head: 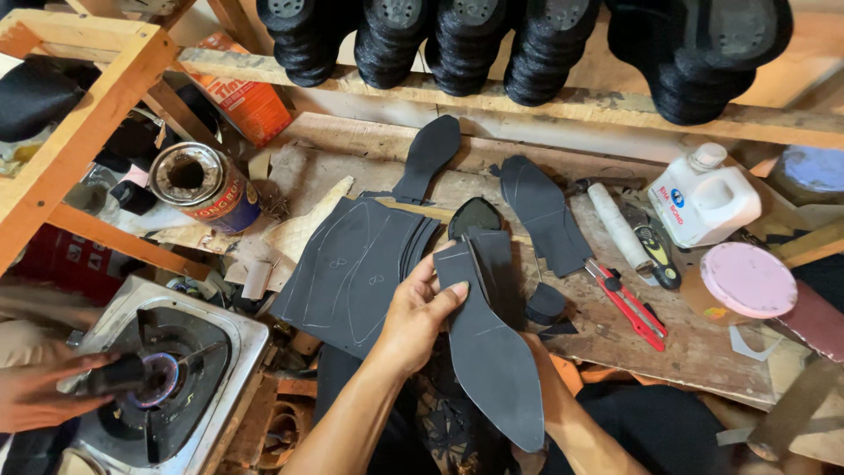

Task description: The person uses red-handled scissors to cut black rubber sheets along white outlines into shoe sole shapes. They repeatedly pick up sheets, cut them, and place the finished pieces on the workbench.

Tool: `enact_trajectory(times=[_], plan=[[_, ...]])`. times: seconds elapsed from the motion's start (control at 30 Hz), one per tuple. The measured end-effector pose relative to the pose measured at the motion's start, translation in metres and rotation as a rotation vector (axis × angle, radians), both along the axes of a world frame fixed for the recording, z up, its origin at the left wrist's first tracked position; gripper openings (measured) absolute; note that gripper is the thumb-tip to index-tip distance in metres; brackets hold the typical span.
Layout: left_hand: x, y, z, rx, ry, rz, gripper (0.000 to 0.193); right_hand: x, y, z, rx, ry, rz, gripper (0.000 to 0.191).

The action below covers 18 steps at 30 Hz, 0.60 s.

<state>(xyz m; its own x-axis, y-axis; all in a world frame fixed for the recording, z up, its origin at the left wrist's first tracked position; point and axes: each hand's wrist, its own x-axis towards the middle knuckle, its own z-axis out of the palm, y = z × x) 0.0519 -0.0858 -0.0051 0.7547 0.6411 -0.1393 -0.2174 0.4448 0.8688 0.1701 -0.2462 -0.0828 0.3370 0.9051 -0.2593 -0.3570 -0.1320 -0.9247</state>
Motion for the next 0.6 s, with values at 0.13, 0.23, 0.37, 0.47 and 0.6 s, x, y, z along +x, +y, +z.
enact_trajectory(times=[0.13, 0.23, 0.37, 0.47, 0.6], plan=[[0.006, 0.008, 0.000, 0.008, 0.084, 0.001, 0.062, 0.002, 0.008, -0.002, 0.009, 0.034, -0.047, 0.026], [0.010, 0.013, -0.002, -0.011, 0.007, -0.006, 0.061, 0.004, 0.014, -0.003, 0.017, 0.050, -0.079, 0.026], [0.011, 0.015, -0.005, -0.071, -0.020, -0.005, 0.061, 0.006, 0.019, -0.003, 0.021, 0.063, -0.110, 0.026], [0.011, 0.017, -0.010, -0.096, -0.021, -0.008, 0.059, 0.009, 0.021, 0.001, 0.016, 0.062, -0.132, 0.026], [0.000, 0.025, -0.014, -0.039, -0.026, -0.061, 0.034, 0.019, 0.008, 0.016, -0.017, -0.597, 0.101, 0.021]])
